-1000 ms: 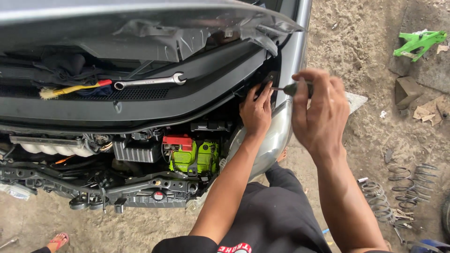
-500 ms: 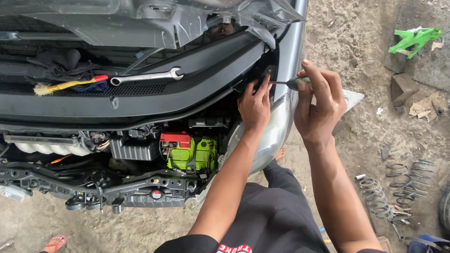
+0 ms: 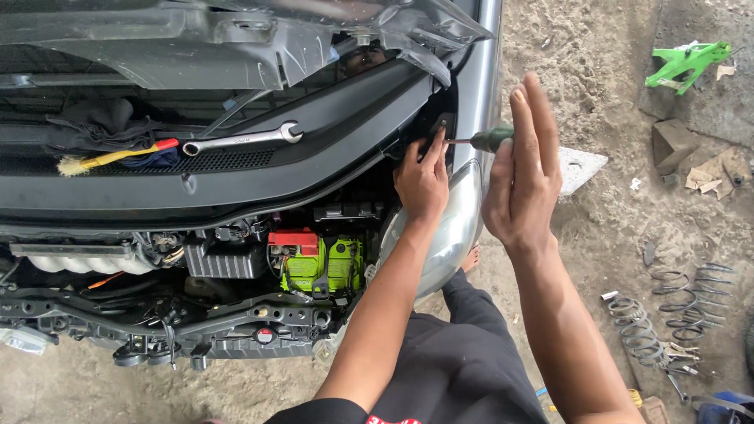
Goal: The person uses a screwdriver to loosen and remove screws from the front of a car engine bay. They work on the area near the battery and the front support beam, removing fasteners to detach a component.
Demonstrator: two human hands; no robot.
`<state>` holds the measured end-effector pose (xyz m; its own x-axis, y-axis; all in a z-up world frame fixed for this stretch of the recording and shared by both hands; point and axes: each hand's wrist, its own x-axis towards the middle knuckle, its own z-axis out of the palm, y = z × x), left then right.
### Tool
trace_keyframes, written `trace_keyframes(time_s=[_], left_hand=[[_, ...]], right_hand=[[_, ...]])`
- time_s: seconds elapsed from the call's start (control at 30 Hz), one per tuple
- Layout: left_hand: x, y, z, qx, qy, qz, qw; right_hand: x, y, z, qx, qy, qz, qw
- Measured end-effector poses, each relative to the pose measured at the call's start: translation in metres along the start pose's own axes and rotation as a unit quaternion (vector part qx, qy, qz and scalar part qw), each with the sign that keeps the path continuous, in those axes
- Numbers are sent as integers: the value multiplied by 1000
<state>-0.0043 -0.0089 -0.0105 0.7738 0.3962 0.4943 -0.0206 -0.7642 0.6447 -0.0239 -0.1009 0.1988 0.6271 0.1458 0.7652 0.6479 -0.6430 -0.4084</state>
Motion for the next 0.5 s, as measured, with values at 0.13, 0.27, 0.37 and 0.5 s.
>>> trace_keyframes(time_s=[0.13,0.27,0.37,0.5], left_hand=[[1,-1,1,11,4,4,1000],[1,1,-1,20,5,5,1000],[2,3,-3,26,9,7,1000],[1,3,0,34,12,5,999]], right_hand=[[-2,-5,-3,18,-22,6,1000],[-4,-12,2,63,-17,35,997],[6,-32,0,90,-30,48,994],[-14,-14,9,20,2,31,999]])
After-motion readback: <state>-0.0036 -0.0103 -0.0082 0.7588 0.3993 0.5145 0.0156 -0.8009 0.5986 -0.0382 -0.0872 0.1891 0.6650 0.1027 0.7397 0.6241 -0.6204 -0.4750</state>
